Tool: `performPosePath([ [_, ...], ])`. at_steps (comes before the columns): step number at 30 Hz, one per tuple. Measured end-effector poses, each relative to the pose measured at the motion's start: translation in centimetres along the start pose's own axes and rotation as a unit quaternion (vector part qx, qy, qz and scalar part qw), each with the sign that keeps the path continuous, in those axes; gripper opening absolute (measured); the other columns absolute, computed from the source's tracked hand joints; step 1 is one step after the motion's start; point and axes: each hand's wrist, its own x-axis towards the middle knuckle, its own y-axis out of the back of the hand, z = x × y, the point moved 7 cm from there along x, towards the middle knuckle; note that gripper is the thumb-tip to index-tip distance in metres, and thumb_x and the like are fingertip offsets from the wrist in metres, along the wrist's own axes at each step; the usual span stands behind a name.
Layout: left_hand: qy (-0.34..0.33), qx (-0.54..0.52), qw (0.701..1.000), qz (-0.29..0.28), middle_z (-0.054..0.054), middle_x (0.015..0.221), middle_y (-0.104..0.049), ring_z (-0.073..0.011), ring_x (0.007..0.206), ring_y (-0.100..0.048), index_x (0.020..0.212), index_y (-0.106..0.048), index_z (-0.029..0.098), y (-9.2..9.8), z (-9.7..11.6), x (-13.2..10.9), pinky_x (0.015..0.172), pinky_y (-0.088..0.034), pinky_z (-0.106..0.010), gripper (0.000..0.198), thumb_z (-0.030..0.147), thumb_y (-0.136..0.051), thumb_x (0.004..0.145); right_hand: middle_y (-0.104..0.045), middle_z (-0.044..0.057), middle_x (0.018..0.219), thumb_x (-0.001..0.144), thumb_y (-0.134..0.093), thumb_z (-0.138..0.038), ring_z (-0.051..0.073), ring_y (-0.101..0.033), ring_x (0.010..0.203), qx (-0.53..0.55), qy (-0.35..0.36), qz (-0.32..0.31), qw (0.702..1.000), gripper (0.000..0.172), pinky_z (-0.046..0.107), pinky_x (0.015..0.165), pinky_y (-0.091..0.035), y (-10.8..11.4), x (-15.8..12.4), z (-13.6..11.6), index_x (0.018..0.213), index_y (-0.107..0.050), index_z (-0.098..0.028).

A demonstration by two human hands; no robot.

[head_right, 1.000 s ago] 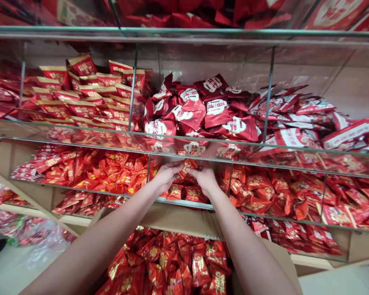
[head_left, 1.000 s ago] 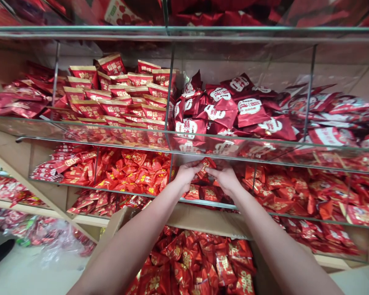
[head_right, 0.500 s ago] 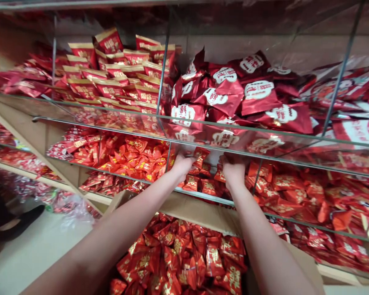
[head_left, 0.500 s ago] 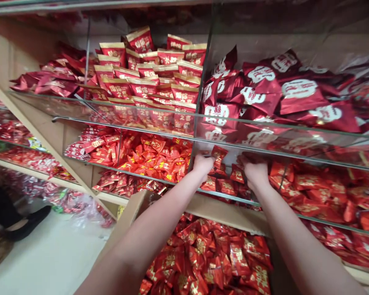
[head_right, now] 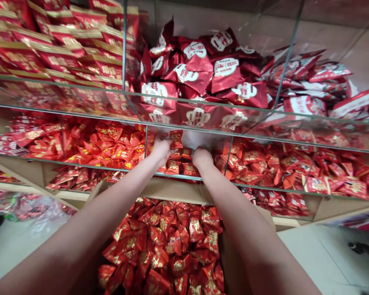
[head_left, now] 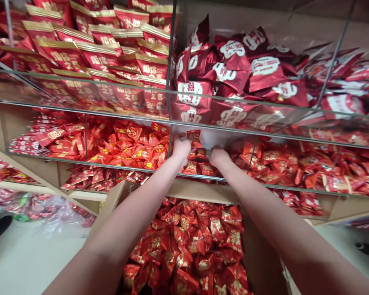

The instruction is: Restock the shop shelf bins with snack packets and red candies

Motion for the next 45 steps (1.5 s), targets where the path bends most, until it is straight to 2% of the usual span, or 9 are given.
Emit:
performPosePath([
  [4,0.029,-0.005,0.999,-0.043,0.005,0.071,-0.051,-0.0048,0.050,-0.052,0.092,-0.041,0.023,-0.6,-0.2,-0.2,0.056,-0.049,-0.023,0.026,0.008,-0.048,0.072,-0.055,0.022,0.104,0.072,-0.053,-0.021,0.027,-0.056,0.096,0.002,-0.031,0.006,1.000,0.049,0.030,0.074,-0.044,-0.1,-0.1,0.3,0.115,-0.041,-0.001],
  [8,0.037,0.083,0.995,-0.031,0.000,0.073,-0.053,-0.0065,0.056,-0.052,0.079,-0.051,0.017,0.0,-0.5,-0.2,0.057,-0.048,-0.023,0.011,0.009,-0.047,0.072,-0.048,0.021,0.109,0.068,-0.054,-0.018,0.026,-0.055,0.092,0.075,-0.006,0.134,0.988,0.050,0.032,0.073,-0.045,2.5,-1.1,0.2,0.113,-0.038,-0.005],
  [12,0.044,0.095,0.992,-0.066,-0.006,0.084,-0.059,-0.0151,0.071,-0.057,0.081,-0.057,0.016,-0.2,-1.0,-0.4,0.059,-0.049,-0.028,0.019,0.033,-0.056,0.071,-0.048,0.014,0.108,0.068,-0.049,-0.015,0.022,-0.051,0.096,0.181,0.212,0.255,0.926,0.036,0.033,0.081,-0.042,5.2,-3.2,-2.3,0.103,-0.042,-0.013],
  [16,0.059,0.086,0.981,-0.164,-0.008,0.090,-0.060,-0.0179,0.077,-0.058,0.091,-0.056,0.016,-1.5,-1.5,-0.8,0.063,-0.050,-0.031,0.043,0.053,-0.057,0.067,-0.052,0.011,0.101,0.071,-0.042,-0.011,0.020,-0.050,0.096,0.212,0.402,0.234,0.860,0.023,0.035,0.083,-0.042,5.2,-5.2,-5.1,0.092,-0.045,-0.017],
  [23,0.052,0.057,0.991,-0.109,-0.007,0.090,-0.061,-0.0144,0.074,-0.059,0.094,-0.053,0.018,-0.7,-1.1,-0.4,0.064,-0.049,-0.028,0.041,0.053,-0.053,0.072,-0.056,0.012,0.100,0.069,-0.054,-0.032,0.022,-0.055,0.087,0.411,0.164,0.225,0.868,0.040,0.035,0.074,-0.046,4.7,-2.6,-1.3,0.104,-0.049,-0.013],
  [28,0.060,0.099,0.984,-0.139,-0.006,0.085,-0.062,-0.0151,0.073,-0.059,0.092,-0.055,0.019,-1.1,-1.2,-0.8,0.062,-0.048,-0.028,0.043,0.055,-0.053,0.070,-0.058,0.002,0.070,0.070,-0.053,-0.045,0.015,-0.055,0.063,0.573,0.130,0.057,0.807,0.031,0.028,0.058,-0.046,2.6,-1.8,-1.7,0.080,-0.056,-0.015],
  [37,0.004,0.128,0.987,-0.098,-0.004,0.078,-0.062,-0.0141,0.066,-0.057,0.080,-0.062,0.016,-0.6,-0.5,-0.4,0.050,-0.045,-0.022,0.033,0.044,-0.062,0.063,-0.055,-0.003,0.070,0.063,-0.061,-0.038,0.012,-0.056,0.056,0.718,0.081,0.021,0.691,0.027,0.027,0.056,-0.047,2.2,-1.6,-1.9,0.077,-0.048,-0.018],
  [40,-0.047,0.133,0.989,-0.035,-0.001,0.065,-0.059,-0.0107,0.054,-0.053,0.072,-0.063,0.015,0.2,0.1,-0.1,0.048,-0.042,-0.021,0.023,0.036,-0.062,0.064,-0.058,0.001,0.081,0.073,-0.050,-0.034,0.013,-0.057,0.059,0.669,0.044,0.108,0.734,0.022,0.029,0.059,-0.048,2.4,-1.2,-0.3,0.089,-0.049,-0.018],
  [45,-0.076,0.133,0.988,0.026,0.001,0.066,-0.058,-0.0075,0.051,-0.050,0.075,-0.058,0.017,1.2,0.4,0.4,0.052,-0.042,-0.020,0.011,0.015,-0.058,0.064,-0.062,0.012,0.089,0.081,-0.035,-0.018,0.020,-0.060,0.082,0.330,-0.040,0.213,0.919,0.026,0.029,0.070,-0.043,3.2,-0.8,1.9,0.098,-0.054,-0.013],
])
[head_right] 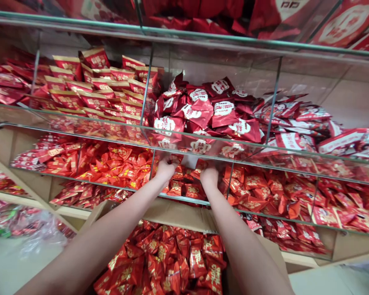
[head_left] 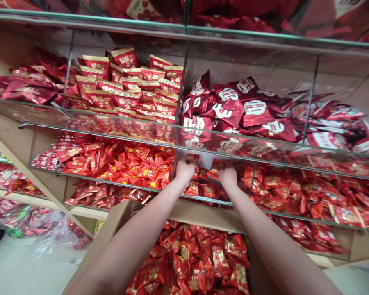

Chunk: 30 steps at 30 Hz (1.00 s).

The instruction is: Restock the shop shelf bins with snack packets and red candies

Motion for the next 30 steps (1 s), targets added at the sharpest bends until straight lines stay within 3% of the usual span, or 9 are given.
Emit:
performPosePath([
  [3,-0.002,0.004,1.000,0.000,-0.001,0.073,-0.060,-0.0092,0.058,-0.054,0.077,-0.057,0.017,0.0,0.1,0.1,0.056,-0.044,-0.021,0.016,0.012,-0.058,0.062,-0.064,0.011,0.086,0.082,-0.035,-0.014,0.020,-0.060,0.084,-0.139,0.032,-0.070,0.987,0.029,0.026,0.070,-0.042,-1.0,0.3,-0.2,0.102,-0.055,-0.014],
  [7,-0.001,0.016,1.000,-0.004,-0.005,0.084,-0.062,-0.0125,0.069,-0.058,0.084,-0.057,0.017,-0.1,0.2,0.0,0.060,-0.046,-0.023,0.021,0.015,-0.057,0.064,-0.065,0.015,0.087,0.083,-0.036,-0.017,0.021,-0.062,0.084,-0.223,0.024,-0.088,0.970,0.034,0.026,0.067,-0.043,-1.4,0.4,0.0,0.113,-0.050,-0.009],
  [13,0.003,0.031,0.999,-0.028,-0.006,0.080,-0.064,-0.0159,0.069,-0.060,0.085,-0.060,0.015,-0.4,-0.6,0.2,0.063,-0.048,-0.028,0.027,0.008,-0.054,0.061,-0.066,0.015,0.088,0.077,-0.045,-0.015,0.024,-0.061,0.087,-0.239,0.070,-0.154,0.956,0.020,0.028,0.073,-0.044,-2.5,-0.1,-0.3,0.079,-0.065,-0.011],
  [16,-0.001,0.026,0.998,-0.064,-0.007,0.083,-0.065,-0.0158,0.071,-0.061,0.088,-0.061,0.014,-0.9,-0.9,0.2,0.066,-0.049,-0.028,0.033,0.002,-0.052,0.059,-0.065,0.014,0.091,0.078,-0.040,-0.013,0.023,-0.060,0.089,-0.227,0.081,-0.146,0.959,0.024,0.029,0.076,-0.043,-2.3,-0.1,-0.8,0.081,-0.064,-0.012],
  [20,-0.010,0.005,0.993,-0.121,-0.008,0.094,-0.063,-0.0147,0.071,-0.060,0.109,-0.052,0.016,-2.0,-0.5,-0.5,0.063,-0.050,-0.027,0.050,0.002,-0.054,0.061,-0.064,0.010,0.095,0.083,-0.038,-0.029,0.019,-0.061,0.084,0.024,0.062,-0.126,0.990,0.025,0.029,0.069,-0.048,-1.9,-0.7,-1.8,0.095,-0.055,-0.016],
  [22,-0.001,-0.014,0.987,-0.162,-0.009,0.099,-0.061,-0.0145,0.071,-0.060,0.121,-0.041,0.018,-2.5,-0.4,-1.0,0.062,-0.051,-0.028,0.061,0.005,-0.056,0.063,-0.064,0.008,0.094,0.078,-0.047,-0.034,0.018,-0.062,0.078,0.195,0.034,-0.167,0.966,0.028,0.029,0.062,-0.050,-2.4,-1.3,-2.1,0.100,-0.050,-0.017],
  [24,0.000,-0.001,0.983,-0.183,-0.010,0.102,-0.060,-0.0159,0.075,-0.060,0.127,-0.033,0.018,-2.7,-0.4,-1.3,0.065,-0.051,-0.030,0.066,0.007,-0.056,0.066,-0.064,0.007,0.094,0.075,-0.052,-0.032,0.018,-0.063,0.075,0.228,0.029,-0.184,0.956,0.033,0.029,0.060,-0.051,-2.3,-1.4,-2.4,0.104,-0.047,-0.016],
  [27,-0.107,0.158,0.966,-0.174,-0.013,0.109,-0.057,-0.0213,0.095,-0.056,0.122,-0.042,0.015,-2.6,0.4,-1.5,0.085,-0.045,-0.035,0.054,0.006,-0.050,0.069,-0.064,0.011,0.093,0.078,-0.050,-0.026,0.021,-0.062,0.082,-0.010,0.063,-0.112,0.992,0.026,0.031,0.069,-0.049,-0.2,-0.5,-2.3,0.101,-0.051,-0.012],
  [30,-0.234,0.371,0.855,-0.277,-0.012,0.125,-0.048,-0.0239,0.118,-0.040,0.113,-0.053,0.017,-5.0,0.1,-2.6,0.100,-0.030,-0.036,0.045,0.006,-0.047,0.070,-0.063,0.019,0.091,0.078,-0.044,-0.013,0.028,-0.060,0.089,-0.222,0.086,-0.075,0.968,0.022,0.037,0.076,-0.046,1.2,0.3,-2.3,0.096,-0.055,-0.006],
])
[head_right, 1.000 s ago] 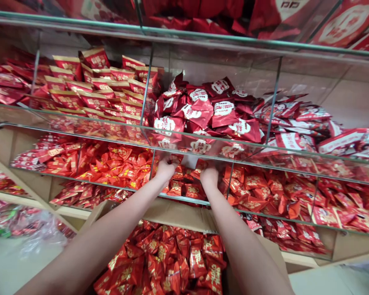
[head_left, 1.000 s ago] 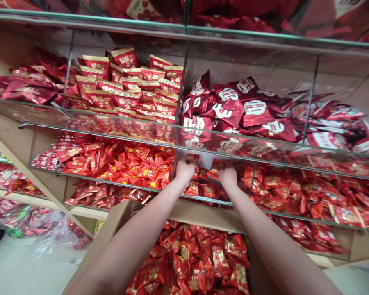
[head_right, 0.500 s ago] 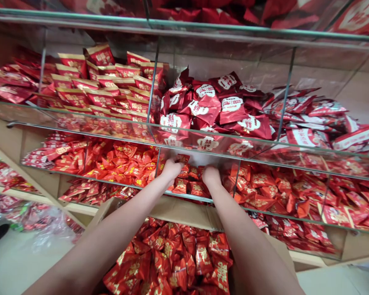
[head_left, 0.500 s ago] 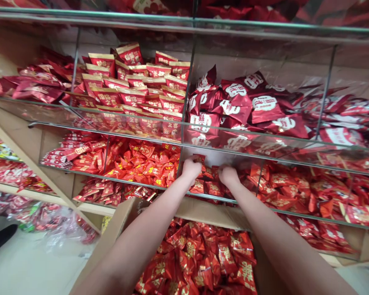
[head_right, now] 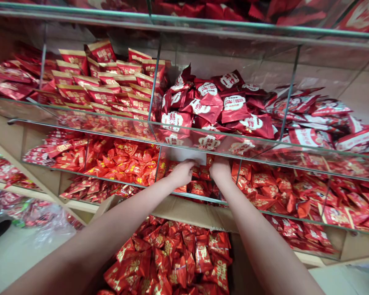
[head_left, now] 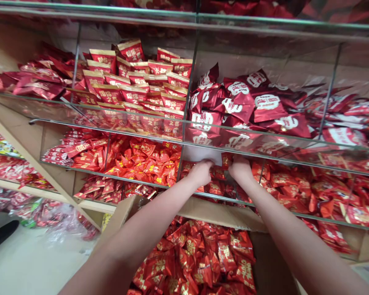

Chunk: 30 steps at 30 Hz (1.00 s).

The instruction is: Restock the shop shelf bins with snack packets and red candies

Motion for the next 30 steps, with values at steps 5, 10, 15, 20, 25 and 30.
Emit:
performPosePath([
  [5,-0.002,0.121,0.972,-0.203,-0.004,0.138,-0.032,-0.0276,0.130,-0.016,0.120,-0.048,0.027,-4.8,0.4,0.9,0.105,-0.009,-0.051,0.050,0.028,-0.055,0.070,-0.061,0.024,0.091,0.081,-0.036,-0.008,0.028,-0.061,0.085,-0.199,0.075,-0.055,0.975,0.029,0.034,0.067,-0.047,-1.7,-0.3,-0.6,0.103,-0.054,-0.002],
  [10,0.008,0.126,0.967,-0.224,-0.004,0.141,-0.023,-0.0268,0.131,-0.011,0.130,-0.036,0.025,-5.5,-0.1,0.7,0.105,-0.006,-0.050,0.062,0.046,-0.050,0.073,-0.062,0.024,0.090,0.079,-0.035,-0.005,0.026,-0.061,0.085,-0.251,0.111,-0.079,0.958,0.030,0.031,0.066,-0.048,-2.7,-1.1,-1.2,0.093,-0.061,-0.002],
  [15,-0.014,0.158,0.958,-0.239,-0.008,0.143,-0.019,-0.0272,0.132,-0.008,0.133,-0.029,0.018,-5.1,-0.4,-0.2,0.105,-0.009,-0.046,0.067,0.052,-0.040,0.076,-0.065,0.020,0.079,0.079,-0.036,-0.006,0.028,-0.063,0.078,-0.275,0.134,-0.091,0.948,0.031,0.034,0.061,-0.047,-2.8,-2.1,-1.9,0.080,-0.067,-0.007],
  [20,0.087,0.202,0.966,-0.134,-0.008,0.145,-0.007,-0.0257,0.132,-0.003,0.137,-0.019,0.015,-2.7,-1.6,0.1,0.105,-0.009,-0.046,0.065,0.045,-0.033,0.081,-0.064,0.021,0.081,0.079,-0.037,-0.007,0.029,-0.061,0.081,-0.279,0.141,-0.080,0.946,0.029,0.034,0.059,-0.047,-3.4,-2.3,-2.1,0.083,-0.066,-0.006],
  [25,0.203,0.224,0.943,-0.138,-0.010,0.144,-0.014,-0.0279,0.131,-0.011,0.135,-0.026,0.018,-2.0,-3.7,0.0,0.103,-0.008,-0.052,0.062,0.042,-0.037,0.079,-0.060,0.015,0.106,0.085,-0.034,-0.020,0.022,-0.054,0.099,-0.196,0.232,-0.109,0.947,0.031,0.030,0.079,-0.042,-4.7,-2.4,-3.2,0.103,-0.058,-0.013],
  [30,0.210,0.226,0.939,-0.152,-0.011,0.143,-0.016,-0.0297,0.131,-0.007,0.134,-0.028,0.018,-2.4,-4.5,0.7,0.101,-0.006,-0.056,0.065,0.043,-0.043,0.076,-0.057,0.014,0.113,0.087,-0.030,-0.032,0.023,-0.054,0.100,-0.171,0.233,-0.176,0.941,0.037,0.034,0.085,-0.039,-6.3,-2.4,-2.8,0.107,-0.056,-0.014],
])
